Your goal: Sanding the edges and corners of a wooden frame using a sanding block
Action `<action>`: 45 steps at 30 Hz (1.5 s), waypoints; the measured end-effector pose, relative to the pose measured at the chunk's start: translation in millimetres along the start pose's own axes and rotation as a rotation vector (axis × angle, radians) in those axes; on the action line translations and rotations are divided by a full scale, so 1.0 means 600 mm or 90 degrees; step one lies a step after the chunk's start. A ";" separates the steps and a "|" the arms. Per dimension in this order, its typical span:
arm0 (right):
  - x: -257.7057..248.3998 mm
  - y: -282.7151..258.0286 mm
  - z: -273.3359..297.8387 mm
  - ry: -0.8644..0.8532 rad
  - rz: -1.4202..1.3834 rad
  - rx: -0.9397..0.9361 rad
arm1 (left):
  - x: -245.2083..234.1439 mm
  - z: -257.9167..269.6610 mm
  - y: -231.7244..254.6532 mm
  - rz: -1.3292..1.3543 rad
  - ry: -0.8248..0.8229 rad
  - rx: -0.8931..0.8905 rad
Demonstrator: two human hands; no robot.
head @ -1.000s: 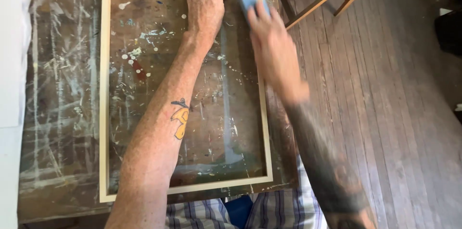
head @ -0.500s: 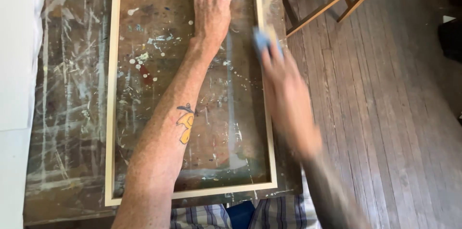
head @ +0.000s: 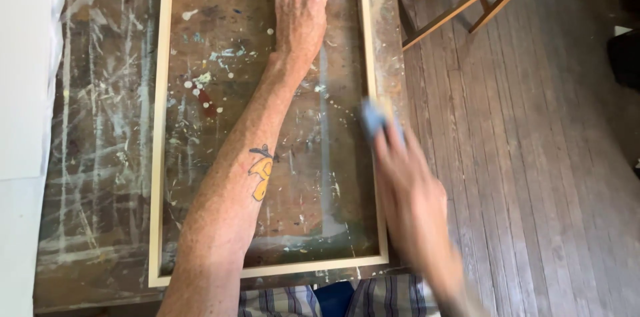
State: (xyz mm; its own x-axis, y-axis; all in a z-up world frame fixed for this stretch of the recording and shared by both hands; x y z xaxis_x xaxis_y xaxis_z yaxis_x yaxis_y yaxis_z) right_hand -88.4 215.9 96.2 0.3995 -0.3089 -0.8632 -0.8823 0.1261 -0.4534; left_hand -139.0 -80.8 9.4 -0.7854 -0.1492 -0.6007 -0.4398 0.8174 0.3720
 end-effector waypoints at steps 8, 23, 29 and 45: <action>0.000 0.037 -0.145 0.006 0.020 -0.002 | -0.011 0.002 0.013 0.002 -0.011 0.008; 0.018 0.059 -0.198 0.052 0.061 -0.028 | -0.028 -0.004 0.019 0.009 -0.017 0.011; 0.022 -0.014 0.103 -0.009 0.082 0.015 | -0.016 0.000 0.006 0.009 0.005 0.001; 0.011 -0.038 0.086 0.003 0.126 -0.073 | -0.018 0.001 0.008 0.013 -0.013 -0.012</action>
State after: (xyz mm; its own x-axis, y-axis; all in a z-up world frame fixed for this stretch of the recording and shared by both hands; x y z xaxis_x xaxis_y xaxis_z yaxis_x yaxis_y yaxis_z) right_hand -52.6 259.9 89.4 0.2141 -0.2938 -0.9316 -0.9662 0.0768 -0.2463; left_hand -132.4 -75.1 17.4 -0.7854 -0.1212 -0.6070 -0.4318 0.8098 0.3971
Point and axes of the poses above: each hand's wrist, its own z-axis away from the middle knuckle, its own x-axis out of the palm, y = z × x, the point moved 10 cm from there along -z, towards the middle knuckle, and after that the axes turned 4 degrees about -x, right-handed, at the moved point
